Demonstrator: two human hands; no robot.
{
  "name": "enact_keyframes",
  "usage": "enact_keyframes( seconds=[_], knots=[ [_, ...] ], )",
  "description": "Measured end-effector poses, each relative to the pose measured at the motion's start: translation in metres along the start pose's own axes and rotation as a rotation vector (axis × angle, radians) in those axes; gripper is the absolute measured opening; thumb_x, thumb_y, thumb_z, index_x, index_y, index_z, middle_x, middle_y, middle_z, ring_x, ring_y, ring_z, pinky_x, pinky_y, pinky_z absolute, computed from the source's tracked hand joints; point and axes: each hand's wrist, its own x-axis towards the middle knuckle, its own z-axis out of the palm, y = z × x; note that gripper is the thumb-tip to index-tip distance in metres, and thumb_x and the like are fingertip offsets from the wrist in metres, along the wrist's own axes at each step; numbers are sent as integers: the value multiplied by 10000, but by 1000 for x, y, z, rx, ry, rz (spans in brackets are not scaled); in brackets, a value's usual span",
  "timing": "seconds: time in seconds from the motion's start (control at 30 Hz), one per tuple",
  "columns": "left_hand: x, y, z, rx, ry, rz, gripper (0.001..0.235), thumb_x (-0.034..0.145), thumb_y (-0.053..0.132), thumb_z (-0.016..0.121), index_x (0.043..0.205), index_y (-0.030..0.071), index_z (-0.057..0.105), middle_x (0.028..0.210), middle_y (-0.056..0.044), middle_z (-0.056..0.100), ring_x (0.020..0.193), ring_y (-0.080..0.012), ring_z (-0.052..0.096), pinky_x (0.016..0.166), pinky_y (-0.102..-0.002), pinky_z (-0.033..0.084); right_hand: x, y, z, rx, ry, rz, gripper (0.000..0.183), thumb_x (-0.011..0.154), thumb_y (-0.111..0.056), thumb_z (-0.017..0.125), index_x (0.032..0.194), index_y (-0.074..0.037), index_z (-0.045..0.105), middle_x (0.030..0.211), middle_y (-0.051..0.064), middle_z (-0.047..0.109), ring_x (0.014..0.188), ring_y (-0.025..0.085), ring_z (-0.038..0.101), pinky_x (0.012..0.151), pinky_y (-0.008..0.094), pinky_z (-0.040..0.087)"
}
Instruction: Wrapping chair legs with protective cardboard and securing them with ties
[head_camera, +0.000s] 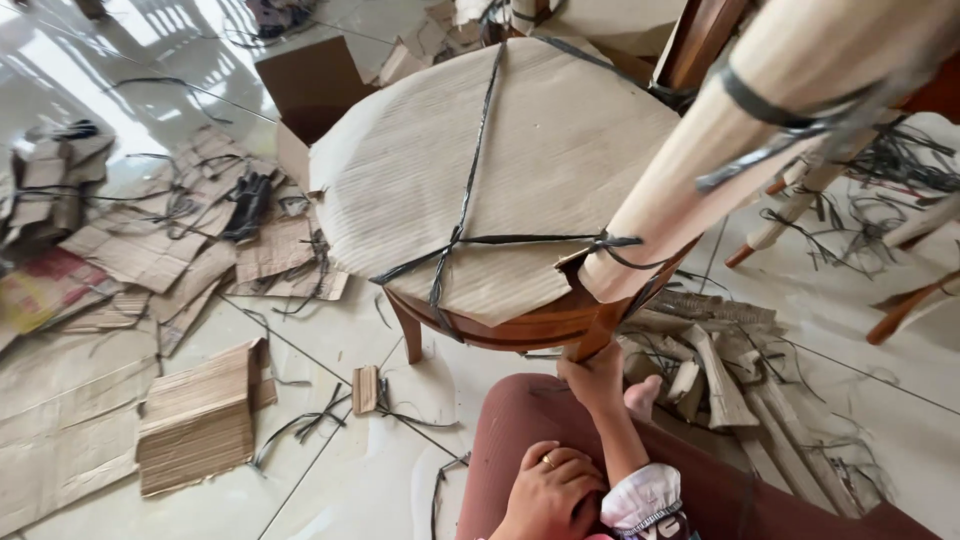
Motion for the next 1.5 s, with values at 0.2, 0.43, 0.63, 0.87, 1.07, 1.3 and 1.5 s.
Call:
enact_keyframes(
  seconds=[0.2, 0.43, 0.63, 0.87, 1.07, 1.3, 1.5],
  knots=[
    [1, 1, 14, 97, -41, 78, 162, 847, 250, 641, 896, 148, 756, 1008, 10, 755, 1013, -204, 661, 1032, -406, 398, 6, 16, -8, -120, -19, 190, 290, 596, -22, 666, 385, -95, 481, 412, -77, 446, 438, 28, 422, 376, 293, 309],
    [-3, -14, 7, 30, -95, -83, 112, 823, 193, 654, 917, 224, 705, 986, 62, 720, 981, -182, 644, 987, -407, 389, 1, 17, -34, -232, -128, 114, 529, 617, -286, 804, 966, -120, 444, 901, 31, 518, 860, 170, 506, 720, 369, 413],
    [-11, -18, 15, 51, -22, -137, 148, 778, 145, 642, 909, 208, 665, 979, 44, 702, 952, -208, 638, 990, -419, 406, -20, 92, -84, -410, -207, 35, 818, 726, -608, 763, 1334, -87, 596, 1295, 85, 638, 1180, 248, 636, 974, 402, 514],
    [-16, -17, 24, 11, -69, -126, 159, 850, 122, 642, 983, 192, 696, 1071, 43, 721, 1018, -200, 653, 1018, -412, 399, -34, 125, -81, -552, -690, 584, 1206, 853, -159, 562, 1519, -131, -443, 1175, 255, 687, 978, 352, 691, 866, 388, 475],
    [-12, -10, 33, 33, -89, -143, 183, 842, 100, 641, 982, 204, 698, 1070, 57, 722, 1015, -192, 653, 1018, -401, 404, -24, 177, -89, -615, -664, 410, 387, 886, -315, 567, 1199, -187, 757, 1166, 64, 798, 1153, 277, 717, 1020, 334, 499],
    [6, 3, 39, 108, -133, -142, 185, 830, 93, 631, 958, 211, 692, 1045, 71, 727, 985, -188, 665, 1008, -394, 414, -20, 191, -88, -520, -692, 322, 334, 805, -204, 550, 981, -193, 834, 1017, 71, 811, 1018, 289, 740, 863, 361, 505],
    [23, 15, 53, 188, -171, -152, 170, 821, 72, 636, 911, 207, 687, 998, 62, 732, 982, -175, 675, 999, -388, 426, -15, 152, -99, -183, -371, 134, 263, 884, -134, 644, 1117, -61, 742, 1080, 87, 751, 1077, 233, 678, 966, 374, 527]
  ],
)
